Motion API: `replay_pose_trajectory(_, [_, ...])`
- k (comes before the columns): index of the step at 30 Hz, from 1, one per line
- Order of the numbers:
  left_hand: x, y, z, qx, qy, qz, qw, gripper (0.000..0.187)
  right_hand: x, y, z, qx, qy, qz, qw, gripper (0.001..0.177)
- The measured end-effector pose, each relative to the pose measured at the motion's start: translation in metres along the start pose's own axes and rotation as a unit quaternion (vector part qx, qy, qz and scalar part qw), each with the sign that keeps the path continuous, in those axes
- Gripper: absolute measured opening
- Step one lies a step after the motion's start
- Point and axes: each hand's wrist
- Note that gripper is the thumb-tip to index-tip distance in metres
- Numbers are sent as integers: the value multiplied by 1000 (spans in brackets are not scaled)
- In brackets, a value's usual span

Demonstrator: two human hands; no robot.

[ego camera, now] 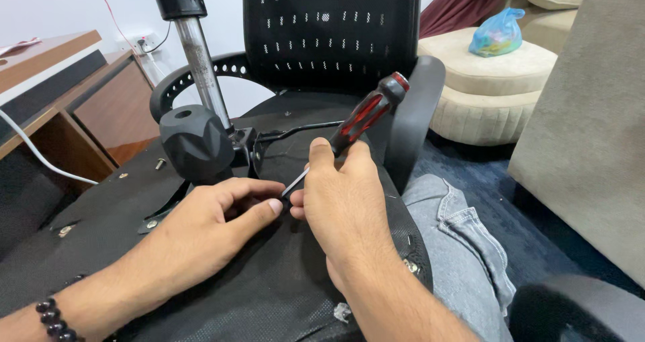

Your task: The person uses a screwdriver to tighten screws on the underside of an office chair seat, securing the gas lift mechanism to the seat base. The hands hold the chair steady while turning the screwdriver repeatedly.

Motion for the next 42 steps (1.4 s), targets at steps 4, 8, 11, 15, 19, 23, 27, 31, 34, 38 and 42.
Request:
replay_pose_trajectory(4, [6,10,9,-122,-20,70,990,37,-1,1,-3,14,-1,11,1000,32])
replay_pose_trajectory(8, [0,26,44,-227,-83,44,969,33,3,-3,-4,-2,3,12,1000,32])
replay_pose_trajectory(11, [0,36,65,-224,-129,46,965,36,7,-6,-4,-5,6,9,1000,32])
replay_pose_trajectory(15, [-3,35,75,-140,-281,36,949,41,3,-3,-10,3,15,11,1000,33])
replay_pose_trajectory(19, [19,29,83,-77,-363,44,928,34,0,-6,-12,6,21,10,1000,33])
replay_pose_trajectory(23, [29,31,85,-120,-200,134,963,44,1,-5,-15,-18,39,-14,999,32])
replay_pose_trajectory(27, [18,35,82,-193,-171,169,951,30,1,-4,-19,-17,39,-16,999,33])
replay_pose_trajectory(31, [12,41,82,-173,-180,125,960,33,7,-11,-21,-11,54,-17,998,34])
replay_pose_trajectory(34, [14,39,84,-160,-191,144,958,32,7,-14,-24,-6,55,-18,998,32])
replay_pose_trajectory(38, [12,29,75,-232,-215,161,935,28,5,-14,-23,19,72,7,997,34])
replay_pose_trajectory(42, [10,23,76,-247,-206,180,930,28,8,-15,-23,4,66,-9,998,34])
Point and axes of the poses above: each hand's wrist, its own x-axis towards the middle knuckle, its own z-axis out of the back of the hand, y = z × x, and after that the axes turned 9 degrees about x, right-handed
